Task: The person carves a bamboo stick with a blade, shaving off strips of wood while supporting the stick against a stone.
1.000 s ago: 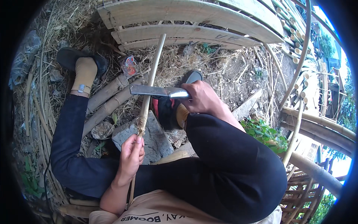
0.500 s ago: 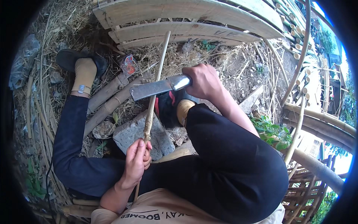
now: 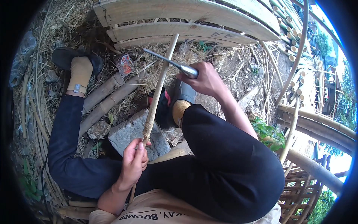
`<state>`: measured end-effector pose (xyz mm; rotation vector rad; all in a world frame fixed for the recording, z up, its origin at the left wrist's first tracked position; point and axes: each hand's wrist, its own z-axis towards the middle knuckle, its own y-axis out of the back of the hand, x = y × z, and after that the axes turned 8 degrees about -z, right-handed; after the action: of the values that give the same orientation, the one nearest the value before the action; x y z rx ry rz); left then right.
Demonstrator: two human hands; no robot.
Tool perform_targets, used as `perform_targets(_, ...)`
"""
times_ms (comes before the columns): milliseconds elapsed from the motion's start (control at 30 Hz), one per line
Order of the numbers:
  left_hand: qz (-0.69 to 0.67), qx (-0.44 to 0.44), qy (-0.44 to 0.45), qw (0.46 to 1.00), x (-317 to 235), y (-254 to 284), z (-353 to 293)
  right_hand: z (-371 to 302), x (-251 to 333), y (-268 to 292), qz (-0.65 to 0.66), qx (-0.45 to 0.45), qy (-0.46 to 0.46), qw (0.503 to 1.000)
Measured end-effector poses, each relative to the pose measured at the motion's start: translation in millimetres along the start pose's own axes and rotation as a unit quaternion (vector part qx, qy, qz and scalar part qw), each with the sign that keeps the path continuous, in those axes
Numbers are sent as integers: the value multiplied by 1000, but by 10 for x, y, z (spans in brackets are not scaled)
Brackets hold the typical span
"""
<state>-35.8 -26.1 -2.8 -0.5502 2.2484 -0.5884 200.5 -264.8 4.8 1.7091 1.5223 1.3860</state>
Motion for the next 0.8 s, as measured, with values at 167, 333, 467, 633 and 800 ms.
perform_targets(167, -36, 8, 17, 999, -165, 17, 6, -56, -25, 6, -21, -18, 7, 1000)
perform_targets(333, -32, 6, 9, 999, -202, -4, -7, -47, 8, 54, -45, -32, 25, 998)
perform_targets(467, -56, -23, 19, 998, -188, -51, -5, -26, -56, 19, -61, -74, 16, 995)
perform_targets(633, -23, -11, 10, 1000, -111, -27, -19, 2, -114, 60, -108, -93, 27, 989)
perform_targets(800, 102, -11, -55, 993, -32, -45, -70, 57, -119, 134, -124, -110, 2, 986)
